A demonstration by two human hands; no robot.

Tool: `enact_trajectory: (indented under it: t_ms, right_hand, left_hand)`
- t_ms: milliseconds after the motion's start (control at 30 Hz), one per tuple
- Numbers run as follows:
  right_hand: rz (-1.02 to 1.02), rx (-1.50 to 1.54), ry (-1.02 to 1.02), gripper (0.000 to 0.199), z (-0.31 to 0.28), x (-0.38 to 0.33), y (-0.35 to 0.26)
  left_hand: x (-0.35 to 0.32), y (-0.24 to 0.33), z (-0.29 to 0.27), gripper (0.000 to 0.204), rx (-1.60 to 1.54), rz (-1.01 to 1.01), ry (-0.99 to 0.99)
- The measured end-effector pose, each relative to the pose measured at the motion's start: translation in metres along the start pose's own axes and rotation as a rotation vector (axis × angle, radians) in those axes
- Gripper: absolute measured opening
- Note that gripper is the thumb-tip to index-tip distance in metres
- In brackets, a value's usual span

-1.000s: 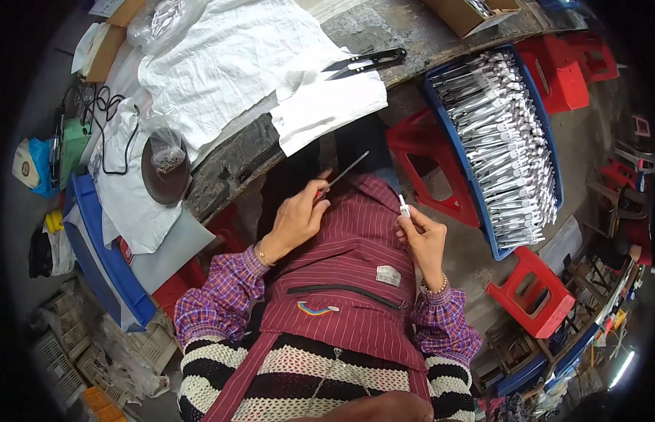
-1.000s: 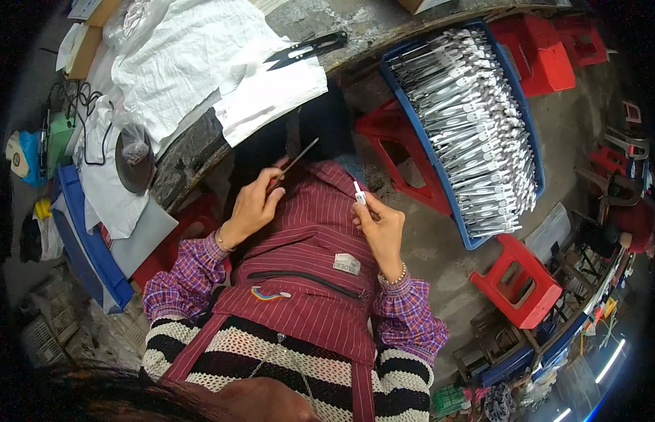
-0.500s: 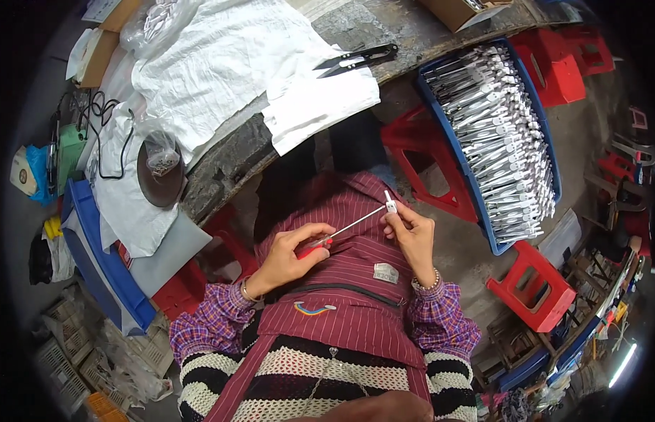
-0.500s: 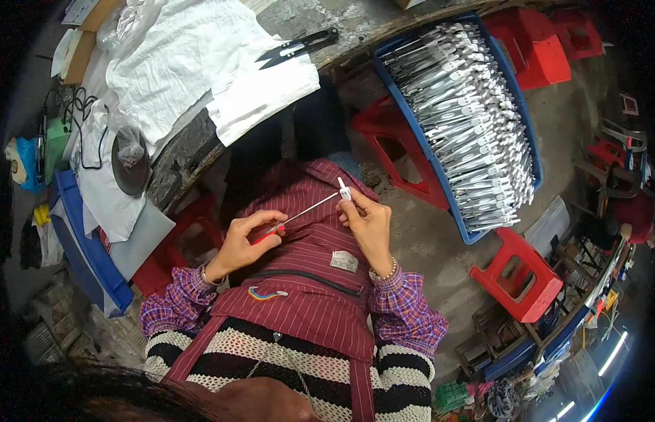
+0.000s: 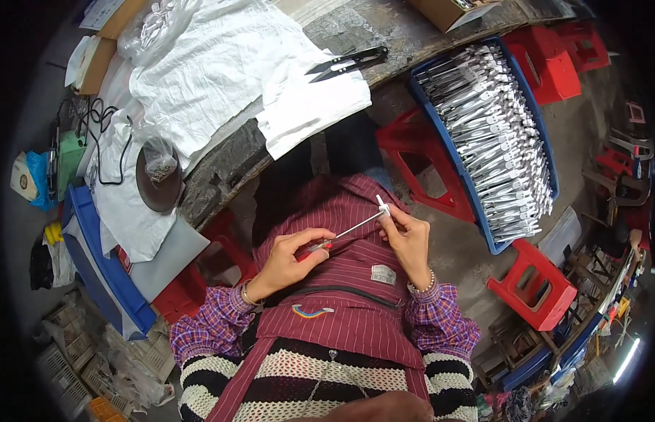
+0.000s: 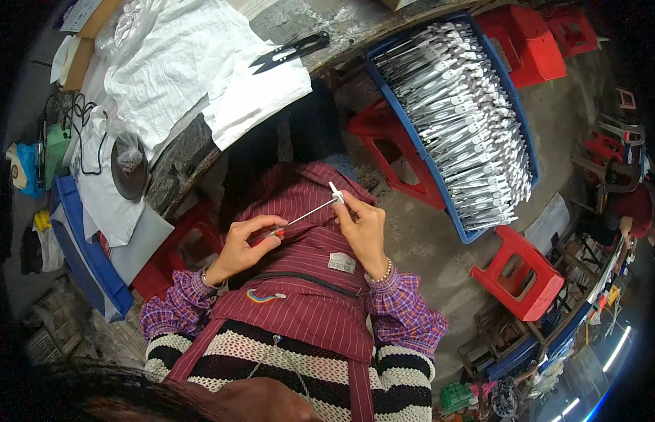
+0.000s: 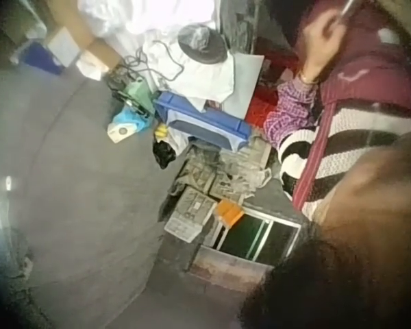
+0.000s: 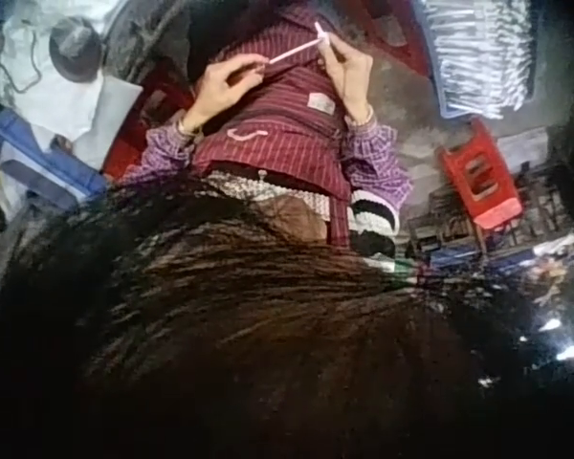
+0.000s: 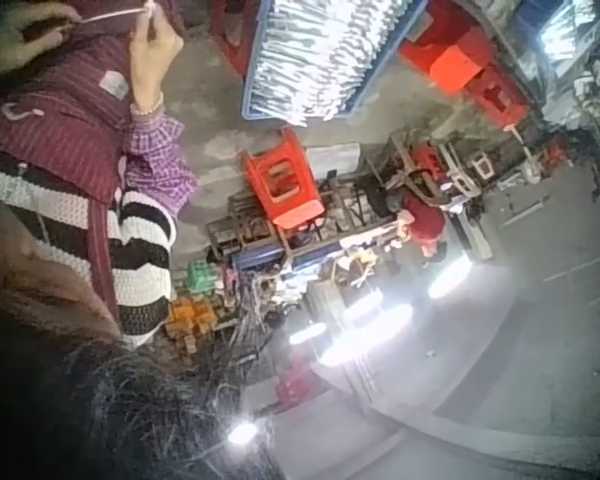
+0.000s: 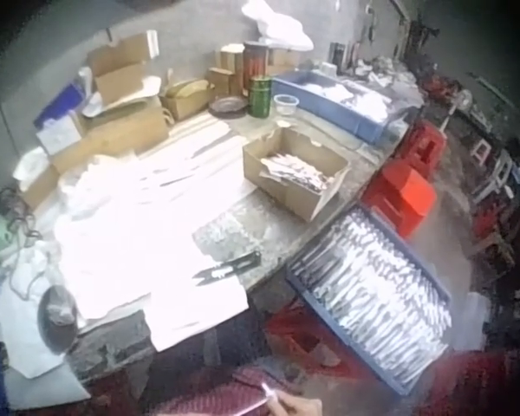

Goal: Assembling white handles onto metal cutlery stems at a workshop bench.

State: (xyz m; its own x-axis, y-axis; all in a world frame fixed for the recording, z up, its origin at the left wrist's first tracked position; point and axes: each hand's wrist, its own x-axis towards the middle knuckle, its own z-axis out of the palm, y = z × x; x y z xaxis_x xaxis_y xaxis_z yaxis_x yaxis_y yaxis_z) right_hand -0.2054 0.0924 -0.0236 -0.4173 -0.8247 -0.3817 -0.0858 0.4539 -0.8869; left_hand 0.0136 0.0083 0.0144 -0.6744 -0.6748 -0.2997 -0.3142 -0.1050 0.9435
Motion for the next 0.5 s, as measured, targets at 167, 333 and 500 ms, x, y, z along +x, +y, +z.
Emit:
enact_trajectory:
  t_ms: [167, 333, 500]
  right_hand:
    - [-0.079, -0.072, 0.03, 0.025, 0.001, -0.0029, -0.0026]
    - [-0.389, -0.36, 0.106, 0.022, 0.0018, -0.0014, -0.0056]
    - [-0.421, -0.449, 0.114, 0.021, 0.0012, -0.003, -0.0029]
  left_hand:
    - [-0.0023, 0.0019, 0.0007, 0.026, 0.006, -0.011, 0.005]
    - [-0.0034, 0.0001, 0.0001, 0.025, -0.02, -0.044, 0.013]
    - [-0.0041, 0.0097, 0.0042, 0.023, 0.08, -0.009, -0.006]
